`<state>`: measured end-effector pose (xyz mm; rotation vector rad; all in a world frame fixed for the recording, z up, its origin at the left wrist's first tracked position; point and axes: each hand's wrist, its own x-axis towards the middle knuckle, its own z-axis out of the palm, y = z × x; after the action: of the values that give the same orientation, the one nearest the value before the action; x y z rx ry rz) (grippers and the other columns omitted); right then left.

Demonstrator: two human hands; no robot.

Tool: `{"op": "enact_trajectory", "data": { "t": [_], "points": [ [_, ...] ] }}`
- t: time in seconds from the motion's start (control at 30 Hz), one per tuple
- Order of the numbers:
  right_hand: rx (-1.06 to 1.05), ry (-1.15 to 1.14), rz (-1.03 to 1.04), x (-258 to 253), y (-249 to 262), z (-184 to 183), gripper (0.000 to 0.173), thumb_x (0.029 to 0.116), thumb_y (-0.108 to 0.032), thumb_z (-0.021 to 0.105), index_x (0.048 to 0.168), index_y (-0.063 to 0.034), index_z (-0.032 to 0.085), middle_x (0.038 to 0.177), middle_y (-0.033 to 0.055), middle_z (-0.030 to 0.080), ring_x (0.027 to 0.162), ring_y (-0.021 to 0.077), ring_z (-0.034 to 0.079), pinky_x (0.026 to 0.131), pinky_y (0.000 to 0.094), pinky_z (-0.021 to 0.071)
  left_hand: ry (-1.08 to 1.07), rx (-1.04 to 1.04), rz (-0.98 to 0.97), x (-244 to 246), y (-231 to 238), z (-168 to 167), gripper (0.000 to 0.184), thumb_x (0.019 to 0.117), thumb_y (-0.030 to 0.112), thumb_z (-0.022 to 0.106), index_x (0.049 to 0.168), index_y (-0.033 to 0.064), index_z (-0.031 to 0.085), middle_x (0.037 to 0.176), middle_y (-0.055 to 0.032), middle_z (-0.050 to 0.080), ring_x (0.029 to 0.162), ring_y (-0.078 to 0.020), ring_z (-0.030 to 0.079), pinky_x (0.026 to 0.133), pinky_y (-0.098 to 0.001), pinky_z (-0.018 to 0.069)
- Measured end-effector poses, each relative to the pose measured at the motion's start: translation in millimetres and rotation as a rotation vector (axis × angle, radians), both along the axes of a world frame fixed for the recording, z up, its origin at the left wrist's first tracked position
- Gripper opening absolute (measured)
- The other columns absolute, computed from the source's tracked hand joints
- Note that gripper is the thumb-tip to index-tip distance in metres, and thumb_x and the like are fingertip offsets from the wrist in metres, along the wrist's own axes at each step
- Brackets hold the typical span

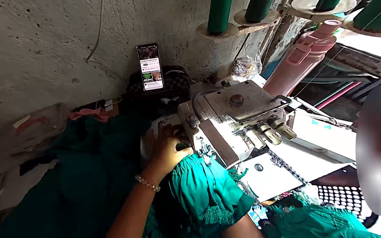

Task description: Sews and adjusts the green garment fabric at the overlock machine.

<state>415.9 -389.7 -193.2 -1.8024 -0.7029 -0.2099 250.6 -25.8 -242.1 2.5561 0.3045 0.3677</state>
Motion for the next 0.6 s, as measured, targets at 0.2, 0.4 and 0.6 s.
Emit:
{"op": "enact_trajectory", "data": {
  "t": [0.2,0.4,0.6],
  "points": [
    [-0.049,-0.080,0.249,-47.8,29.7,-4.0,0.023,0.1077,-0.042,0.049,0.116,-0.0298,0.066,0.094,-0.0252,0.065,0.063,-0.0181,0.049,0.054,0.0033,0.0411,-0.018,0.347,-0.097,0.0,-8.9,3.4,0.024,0.0937,0.025,0.063,0.098,0.0057,0.076,0.114,-0.0117,0.071,0.123,-0.0337,0.061,0.110,-0.0738,0.0240],
    [-0.024,-0.036,0.305,-93.0,82.6,-54.0,0.018,0.1010,-0.033,0.063,0.102,-0.0172,0.072,0.090,-0.0082,0.066,0.070,-0.0111,0.052,0.060,0.0044,0.0424,-0.003,0.486,-0.048,-3.7,-10.5,12.6,0.024,0.0864,0.028,0.070,0.088,0.0044,0.075,0.106,-0.0146,0.072,0.111,-0.0360,0.065,0.103,-0.0691,0.0322],
    [-0.147,-0.274,0.219,-103.8,125.0,-84.9,0.019,0.0953,-0.028,0.064,0.105,-0.0175,0.078,0.084,0.0005,0.069,0.067,0.0047,0.063,0.055,0.0195,0.0504,-0.208,0.500,0.104,-43.6,-71.5,-0.6,0.022,0.0905,0.025,0.064,0.082,0.0068,0.073,0.107,-0.0109,0.073,0.099,-0.0329,0.069,0.076,-0.0510,0.0528]
  ]
}}
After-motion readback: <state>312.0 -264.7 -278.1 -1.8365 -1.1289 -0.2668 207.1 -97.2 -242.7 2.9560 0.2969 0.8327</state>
